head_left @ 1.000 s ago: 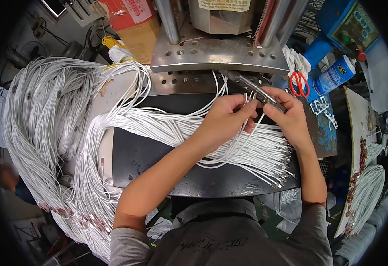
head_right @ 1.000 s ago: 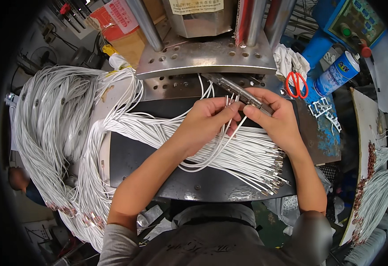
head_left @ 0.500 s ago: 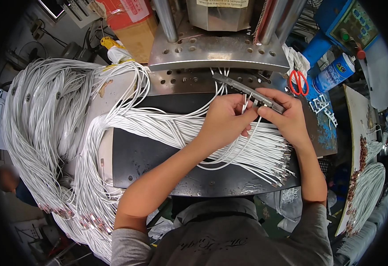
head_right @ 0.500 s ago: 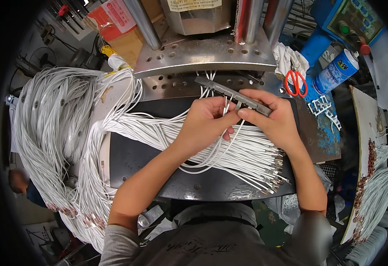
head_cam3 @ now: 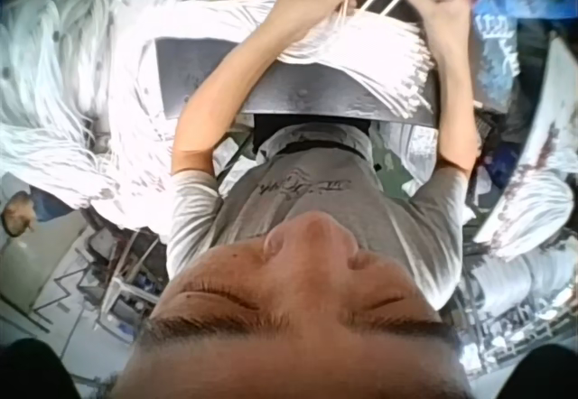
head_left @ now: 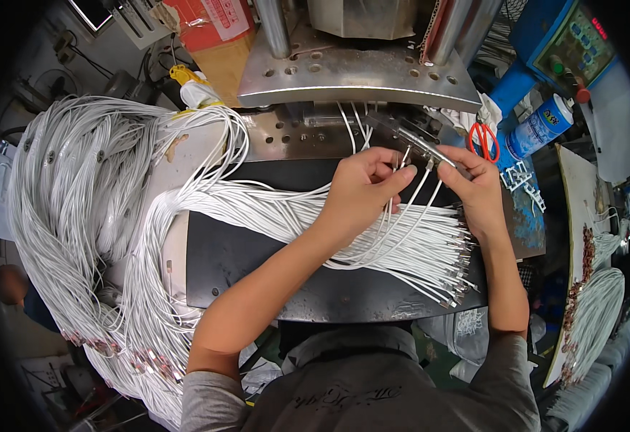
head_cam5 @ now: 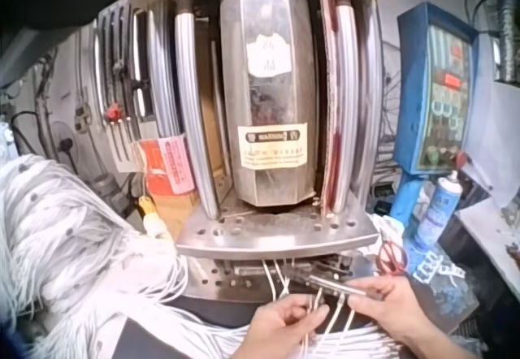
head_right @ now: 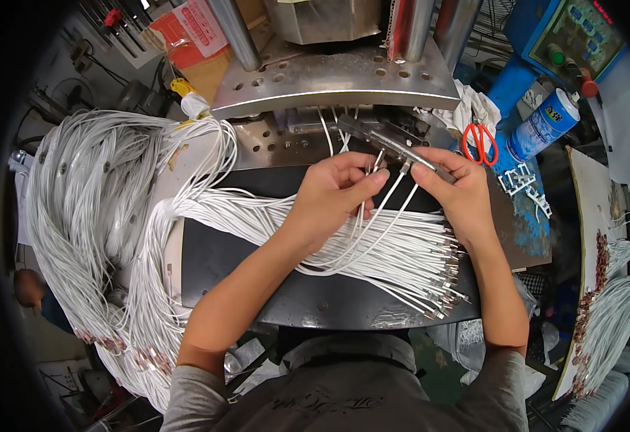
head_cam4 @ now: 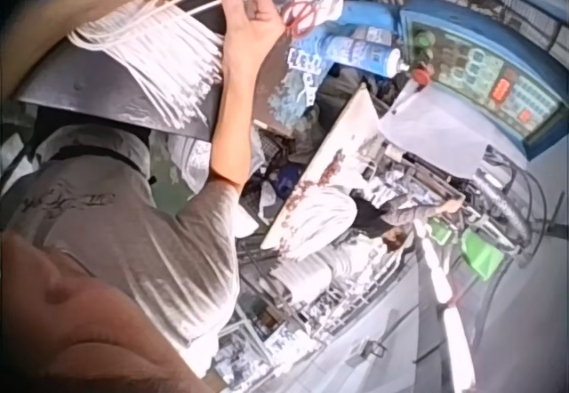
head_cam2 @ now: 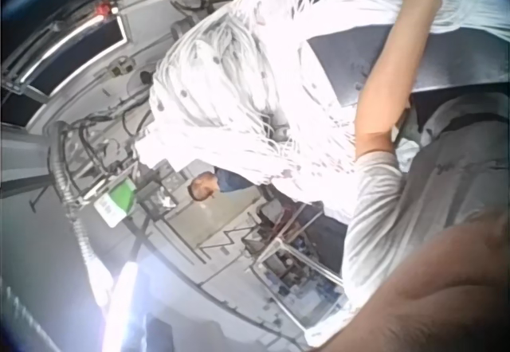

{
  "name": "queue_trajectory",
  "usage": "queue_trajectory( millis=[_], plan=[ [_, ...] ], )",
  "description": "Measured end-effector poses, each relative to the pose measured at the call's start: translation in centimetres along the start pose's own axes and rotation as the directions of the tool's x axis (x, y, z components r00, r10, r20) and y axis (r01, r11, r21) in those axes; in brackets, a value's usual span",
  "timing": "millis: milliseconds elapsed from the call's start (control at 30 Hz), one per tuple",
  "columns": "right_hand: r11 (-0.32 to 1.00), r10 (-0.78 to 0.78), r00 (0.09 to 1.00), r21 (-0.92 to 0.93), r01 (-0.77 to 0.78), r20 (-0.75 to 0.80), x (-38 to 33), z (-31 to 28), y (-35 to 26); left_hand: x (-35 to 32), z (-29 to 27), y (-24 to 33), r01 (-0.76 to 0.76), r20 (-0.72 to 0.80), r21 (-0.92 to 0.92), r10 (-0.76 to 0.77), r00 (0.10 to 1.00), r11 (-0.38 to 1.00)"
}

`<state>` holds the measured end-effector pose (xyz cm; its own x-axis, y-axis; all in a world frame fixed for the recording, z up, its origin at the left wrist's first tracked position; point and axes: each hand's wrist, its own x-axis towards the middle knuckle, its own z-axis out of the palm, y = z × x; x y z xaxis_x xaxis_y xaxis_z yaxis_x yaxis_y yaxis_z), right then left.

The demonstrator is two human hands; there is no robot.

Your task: Assembling and crimping connectors onto multiple white electronic cables using a specialized machine and hand tools.

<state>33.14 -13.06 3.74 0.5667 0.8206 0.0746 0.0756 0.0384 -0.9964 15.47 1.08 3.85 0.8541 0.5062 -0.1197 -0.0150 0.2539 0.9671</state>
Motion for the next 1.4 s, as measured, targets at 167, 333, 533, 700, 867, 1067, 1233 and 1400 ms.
queue_trajectory(
  millis=[167,333,533,700,867,1067,1233,1400],
  plan=[
    [0.999,0.032,0.999,0.017,-0.033,0.02,-0.1,0.2,-0.2,0.0,0.0,0.3,0.1,0.031,-0.069,-0.098,0.995,0.993],
    [1.0,0.002,0.999,0.001,-0.002,0.036,-0.1,0.5,-0.2,0.2,0.4,0.1,0.102,0.024,-0.087,-0.1,0.995,0.991],
    [0.979,-0.051,0.996,-0.194,0.065,0.079,-0.1,0.4,-0.8,0.1,0.2,0.1,0.11,0.007,-0.071,-0.109,0.994,0.991],
    [0.993,-0.03,0.999,-0.114,0.025,-0.045,0.0,0.0,-0.7,0.9,-1.0,0.6,-0.053,-0.104,0.036,0.056,0.993,0.998],
    [0.998,0.0,0.998,-0.065,-0.004,-0.055,0.0,-0.1,-0.6,1.0,-1.3,0.3,0.056,-0.034,-0.082,-0.059,0.998,0.995],
    [0.999,0.008,1.0,-0.046,-0.009,-0.023,0.1,0.0,-0.5,0.9,-1.0,0.1,0.039,-0.014,-0.013,-0.039,0.999,0.999],
    [0.998,0.01,1.0,-0.06,-0.011,-0.012,0.1,0.2,-0.9,0.8,-0.9,0.0,0.043,-0.009,0.002,-0.043,0.999,0.999],
    [0.982,0.033,0.999,-0.185,-0.028,0.026,-0.1,-0.7,-2.0,0.4,-1.0,1.0,-0.103,0.023,0.301,0.101,0.995,0.948]
  ],
)
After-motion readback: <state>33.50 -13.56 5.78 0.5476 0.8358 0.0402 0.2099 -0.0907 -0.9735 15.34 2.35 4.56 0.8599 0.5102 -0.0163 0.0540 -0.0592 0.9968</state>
